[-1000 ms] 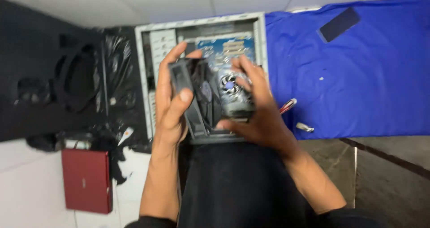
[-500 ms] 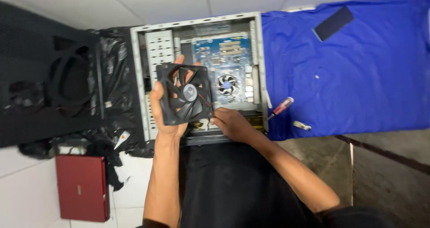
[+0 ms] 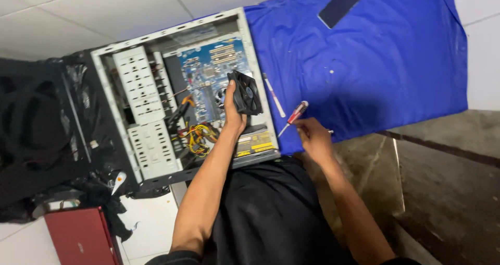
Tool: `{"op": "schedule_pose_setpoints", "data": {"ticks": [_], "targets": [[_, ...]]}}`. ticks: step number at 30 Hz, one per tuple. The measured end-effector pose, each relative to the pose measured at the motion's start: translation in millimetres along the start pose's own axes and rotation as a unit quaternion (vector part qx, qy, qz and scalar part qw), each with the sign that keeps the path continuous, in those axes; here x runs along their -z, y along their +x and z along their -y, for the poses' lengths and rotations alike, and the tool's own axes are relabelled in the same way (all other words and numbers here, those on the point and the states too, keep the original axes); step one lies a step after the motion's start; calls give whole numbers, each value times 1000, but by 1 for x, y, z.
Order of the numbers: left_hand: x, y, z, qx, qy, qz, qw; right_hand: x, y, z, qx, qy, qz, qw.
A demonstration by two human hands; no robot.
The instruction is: Installing internal components like the power supply and cooling fan into a PC case and then closing it
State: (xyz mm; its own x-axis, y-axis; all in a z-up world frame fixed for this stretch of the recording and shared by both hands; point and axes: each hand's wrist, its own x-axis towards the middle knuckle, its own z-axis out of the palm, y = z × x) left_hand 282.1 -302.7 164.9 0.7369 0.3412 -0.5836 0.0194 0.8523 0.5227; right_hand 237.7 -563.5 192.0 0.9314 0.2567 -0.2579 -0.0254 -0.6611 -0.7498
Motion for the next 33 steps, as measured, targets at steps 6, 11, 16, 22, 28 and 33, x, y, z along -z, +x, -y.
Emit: {"op": "schedule_pose_setpoints", "data": {"ticks": [6,11,16,22,28,33], "targets": [[-41,-34,2,-43,271,70,959,-10,26,-54,183,-298,42,936],[-93,-64,-13,94,211,-41,972,-23,50,-81,338,-387,-16,858],[-75,-51,-6,102,171,-60,978,-4,61,-94,381,-339,1,860],[-34,-24,8,33,238,-62,969,52,44,-141,70,-22,-140,987],[-27,-18,17,-6,238,-111,965,61,40,-150,-36,-16,-136,990],[-38,-43,8,17,217,-101,971,11,39,-123,-30,-11,-110,993]]}}
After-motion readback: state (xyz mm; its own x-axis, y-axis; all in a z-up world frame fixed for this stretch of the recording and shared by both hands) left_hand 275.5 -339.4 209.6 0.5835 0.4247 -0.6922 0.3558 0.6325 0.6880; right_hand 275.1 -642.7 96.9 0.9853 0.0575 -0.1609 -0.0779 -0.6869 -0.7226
